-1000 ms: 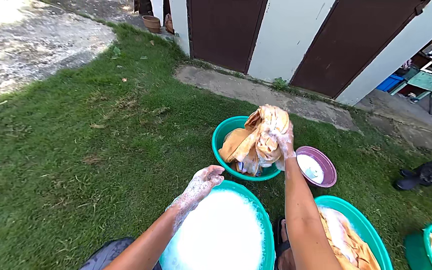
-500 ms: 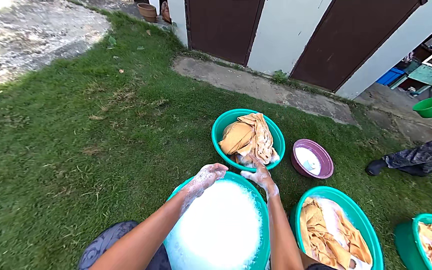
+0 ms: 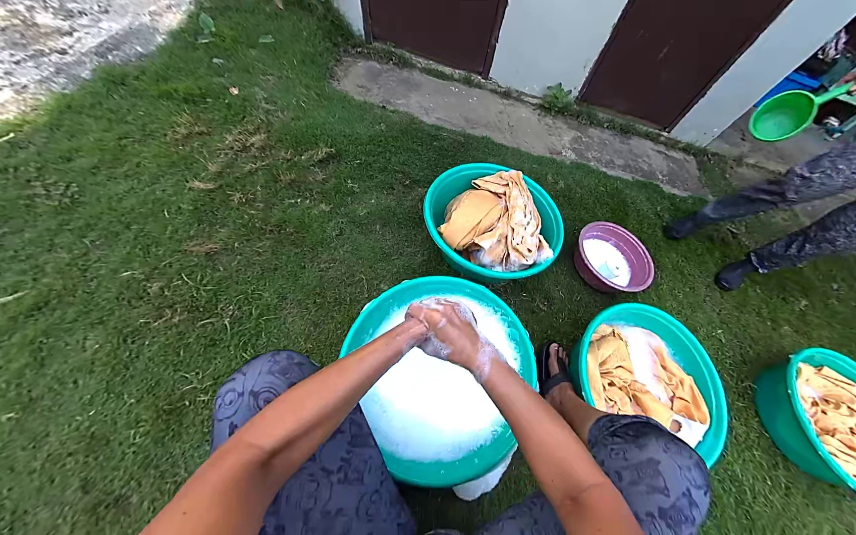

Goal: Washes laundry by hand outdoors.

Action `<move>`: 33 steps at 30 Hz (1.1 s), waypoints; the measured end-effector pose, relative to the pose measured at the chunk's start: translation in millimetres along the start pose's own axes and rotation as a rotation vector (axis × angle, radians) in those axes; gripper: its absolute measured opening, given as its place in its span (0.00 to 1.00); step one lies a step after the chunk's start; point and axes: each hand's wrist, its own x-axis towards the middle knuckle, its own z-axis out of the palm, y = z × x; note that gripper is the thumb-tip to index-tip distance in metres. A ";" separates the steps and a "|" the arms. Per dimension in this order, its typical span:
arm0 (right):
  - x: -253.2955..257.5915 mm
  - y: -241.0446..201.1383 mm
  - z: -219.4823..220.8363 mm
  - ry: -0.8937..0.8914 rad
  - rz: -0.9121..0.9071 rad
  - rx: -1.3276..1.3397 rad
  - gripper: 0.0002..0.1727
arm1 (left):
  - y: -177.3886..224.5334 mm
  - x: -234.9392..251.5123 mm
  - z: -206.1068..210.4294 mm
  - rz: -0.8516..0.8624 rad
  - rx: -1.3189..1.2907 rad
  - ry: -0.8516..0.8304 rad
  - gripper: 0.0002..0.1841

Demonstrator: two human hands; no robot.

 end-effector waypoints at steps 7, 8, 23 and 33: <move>-35.3 2.2 -35.9 0.053 0.053 0.251 0.19 | 48.1 -2.3 -5.3 0.301 0.334 -0.312 0.04; -38.7 0.9 -39.7 0.051 0.065 0.290 0.19 | 47.6 -3.0 -3.8 0.357 0.345 -0.328 0.06; -60.6 12.4 -43.1 0.359 0.226 0.430 0.07 | 37.1 -8.5 14.2 0.996 0.530 0.031 0.12; -63.4 -2.6 -55.9 0.527 0.436 0.519 0.12 | 171.6 -99.4 -24.5 1.432 -0.196 0.296 0.14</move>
